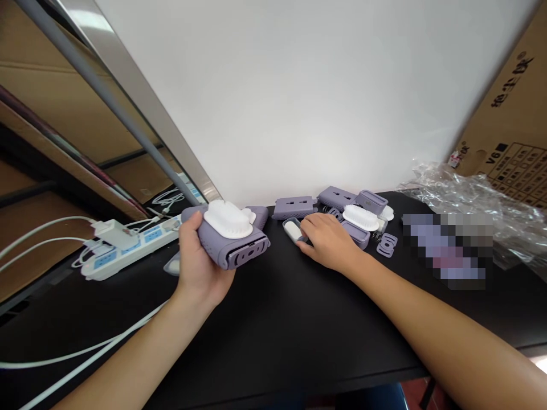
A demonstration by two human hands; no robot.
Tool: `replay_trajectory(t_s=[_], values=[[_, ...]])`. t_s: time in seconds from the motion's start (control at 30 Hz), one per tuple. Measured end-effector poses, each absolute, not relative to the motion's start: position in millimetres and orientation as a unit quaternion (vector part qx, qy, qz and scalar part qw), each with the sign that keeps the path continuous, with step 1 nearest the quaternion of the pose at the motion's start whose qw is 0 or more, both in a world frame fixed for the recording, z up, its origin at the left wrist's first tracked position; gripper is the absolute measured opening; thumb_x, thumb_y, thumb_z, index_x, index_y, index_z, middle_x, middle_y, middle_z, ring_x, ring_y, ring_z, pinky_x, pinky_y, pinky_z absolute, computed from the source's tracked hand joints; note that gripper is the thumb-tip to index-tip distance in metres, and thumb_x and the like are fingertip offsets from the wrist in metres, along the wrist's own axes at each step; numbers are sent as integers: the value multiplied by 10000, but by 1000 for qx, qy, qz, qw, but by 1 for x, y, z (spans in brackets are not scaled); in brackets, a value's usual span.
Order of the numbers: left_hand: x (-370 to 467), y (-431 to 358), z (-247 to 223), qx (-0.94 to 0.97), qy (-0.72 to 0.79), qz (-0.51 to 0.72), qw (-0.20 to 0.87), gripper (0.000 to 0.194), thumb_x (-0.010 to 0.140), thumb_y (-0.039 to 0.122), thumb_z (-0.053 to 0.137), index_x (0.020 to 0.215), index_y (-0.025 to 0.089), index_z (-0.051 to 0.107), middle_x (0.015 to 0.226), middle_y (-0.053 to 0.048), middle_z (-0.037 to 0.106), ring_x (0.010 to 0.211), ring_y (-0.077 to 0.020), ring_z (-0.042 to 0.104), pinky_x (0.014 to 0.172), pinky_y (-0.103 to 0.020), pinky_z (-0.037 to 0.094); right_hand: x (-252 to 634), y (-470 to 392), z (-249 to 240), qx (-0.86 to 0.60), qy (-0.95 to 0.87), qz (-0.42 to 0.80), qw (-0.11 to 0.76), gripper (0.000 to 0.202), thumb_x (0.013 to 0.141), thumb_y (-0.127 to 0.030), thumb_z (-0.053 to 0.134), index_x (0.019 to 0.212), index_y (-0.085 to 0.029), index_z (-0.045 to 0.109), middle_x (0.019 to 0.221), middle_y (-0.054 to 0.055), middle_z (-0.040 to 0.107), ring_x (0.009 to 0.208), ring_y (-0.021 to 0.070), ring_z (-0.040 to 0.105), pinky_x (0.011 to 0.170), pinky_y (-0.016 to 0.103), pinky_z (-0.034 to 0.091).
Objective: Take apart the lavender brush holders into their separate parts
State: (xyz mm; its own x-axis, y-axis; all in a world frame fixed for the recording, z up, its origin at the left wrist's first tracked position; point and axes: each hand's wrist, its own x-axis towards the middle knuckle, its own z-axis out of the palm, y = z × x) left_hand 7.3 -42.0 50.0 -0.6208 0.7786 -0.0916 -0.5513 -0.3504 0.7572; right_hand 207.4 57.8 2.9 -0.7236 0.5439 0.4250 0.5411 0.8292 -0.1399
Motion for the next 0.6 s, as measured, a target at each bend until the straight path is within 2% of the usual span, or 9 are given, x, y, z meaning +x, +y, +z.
replay_trajectory(t_s=[0.07, 0.13, 0.2, 0.27, 0.33, 0.4, 0.5, 0.6], values=[[7, -42, 50, 147, 401, 803, 416, 327, 989, 478, 573, 1057, 210, 749, 1121, -25, 788, 978, -185, 747, 883, -259, 614, 208, 56, 0, -265, -934, -5, 241, 262, 994, -294, 677, 1234, -192, 648, 1305, 162, 704, 1222, 343, 657, 1030, 496, 511], [7, -42, 50, 151, 405, 800, 416, 339, 989, 492, 574, 1056, 210, 750, 1129, -29, 792, 994, -190, 751, 897, -266, 611, 207, 54, -4, -236, -943, -21, 235, 425, 1013, -317, 655, 1415, -197, 589, 1445, 177, 656, 1321, 355, 622, 1089, 526, 491], [7, -41, 49, 154, 409, 798, 415, 342, 989, 499, 581, 1065, 213, 754, 1149, -32, 794, 1024, -197, 754, 914, -269, 608, 206, 53, -6, -235, -947, -40, 213, 452, 1019, -325, 645, 1440, -170, 594, 1442, 197, 662, 1318, 378, 628, 1091, 553, 491], [7, -41, 48, 161, 414, 794, 415, 349, 984, 501, 595, 1097, 214, 761, 1183, -35, 793, 1052, -201, 754, 927, -267, 606, 206, 52, -4, -264, -943, -53, 197, 410, 1016, -329, 644, 1369, -121, 651, 1353, 224, 703, 1256, 408, 658, 1066, 579, 500], [8, -42, 47, 172, 417, 788, 418, 369, 972, 509, 620, 1133, 211, 766, 1199, -39, 794, 1071, -207, 754, 932, -265, 606, 207, 50, 1, -295, -931, -44, 210, 387, 1026, -340, 626, 1326, -101, 677, 1305, 236, 718, 1230, 421, 668, 1057, 597, 501], [8, -44, 46, 184, 420, 777, 431, 398, 961, 522, 638, 1166, 207, 767, 1190, -47, 798, 1080, -220, 757, 930, -273, 611, 209, 44, 8, -301, -921, 3, 248, 408, 1058, -381, 574, 1372, -133, 652, 1352, 218, 709, 1273, 408, 654, 1086, 603, 488], [10, -47, 47, 195, 433, 746, 467, 461, 958, 553, 631, 1212, 190, 758, 1150, -76, 807, 1074, -256, 766, 920, -316, 628, 210, 30, 19, -261, -909, 123, 302, 569, 1067, -503, 544, 1564, -234, 481, 1528, 159, 624, 1413, 364, 579, 1163, 591, 450], [13, -51, 47, 218, 441, 703, 514, 500, 947, 572, 647, 1219, 167, 754, 1084, -108, 819, 1063, -296, 775, 920, -365, 639, 207, 16, 25, -218, -901, 198, 318, 963, 940, -628, 701, 1699, -282, 219, 1697, 153, 435, 1532, 383, 455, 1210, 603, 418]])
